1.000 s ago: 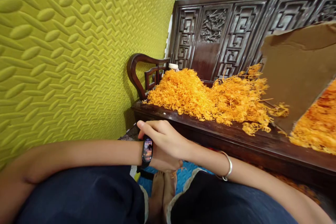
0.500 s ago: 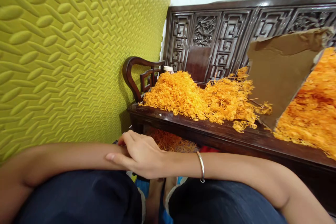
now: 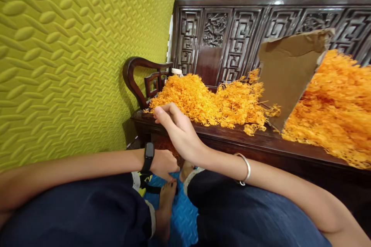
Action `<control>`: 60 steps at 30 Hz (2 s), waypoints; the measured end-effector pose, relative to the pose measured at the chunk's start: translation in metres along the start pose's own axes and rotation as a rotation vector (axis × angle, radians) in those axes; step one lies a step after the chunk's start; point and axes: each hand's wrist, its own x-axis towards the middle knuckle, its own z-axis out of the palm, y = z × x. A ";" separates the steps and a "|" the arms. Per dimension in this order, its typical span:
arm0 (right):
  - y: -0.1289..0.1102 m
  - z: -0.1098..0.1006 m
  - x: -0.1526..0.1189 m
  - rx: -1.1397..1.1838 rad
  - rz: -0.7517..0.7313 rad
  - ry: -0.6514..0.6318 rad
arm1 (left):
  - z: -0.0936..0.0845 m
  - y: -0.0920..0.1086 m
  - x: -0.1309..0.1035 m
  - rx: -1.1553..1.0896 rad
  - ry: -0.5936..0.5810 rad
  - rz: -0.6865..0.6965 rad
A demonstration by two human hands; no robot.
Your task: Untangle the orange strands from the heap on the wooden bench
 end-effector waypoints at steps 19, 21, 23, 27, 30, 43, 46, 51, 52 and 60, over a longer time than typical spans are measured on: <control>0.043 0.010 -0.016 0.087 0.413 -0.122 | -0.013 -0.002 -0.015 0.094 -0.271 -0.065; 0.048 0.009 -0.017 0.107 0.463 -0.105 | -0.012 -0.003 -0.015 0.069 -0.263 -0.084; 0.051 0.007 -0.018 0.131 0.495 -0.100 | -0.012 -0.005 -0.013 0.046 -0.263 -0.100; 0.052 0.000 -0.023 0.139 0.517 -0.137 | -0.009 -0.009 -0.010 0.009 -0.277 -0.109; 0.048 -0.006 -0.027 0.118 0.517 -0.124 | -0.007 -0.010 -0.010 0.001 -0.290 -0.102; 0.045 -0.012 -0.034 0.125 0.520 -0.203 | -0.022 0.013 -0.005 -0.029 -0.318 -0.051; 0.042 -0.006 -0.033 0.161 0.483 -0.237 | -0.027 0.017 -0.005 -0.027 -0.261 -0.098; 0.041 -0.006 -0.033 0.171 0.533 -0.252 | -0.024 0.020 -0.011 -0.059 -0.218 -0.121; 0.041 -0.007 -0.033 0.157 0.543 -0.244 | -0.022 0.021 -0.012 -0.085 -0.246 -0.095; 0.032 -0.002 -0.032 0.172 0.569 -0.205 | -0.023 0.041 -0.023 -0.131 -0.269 0.037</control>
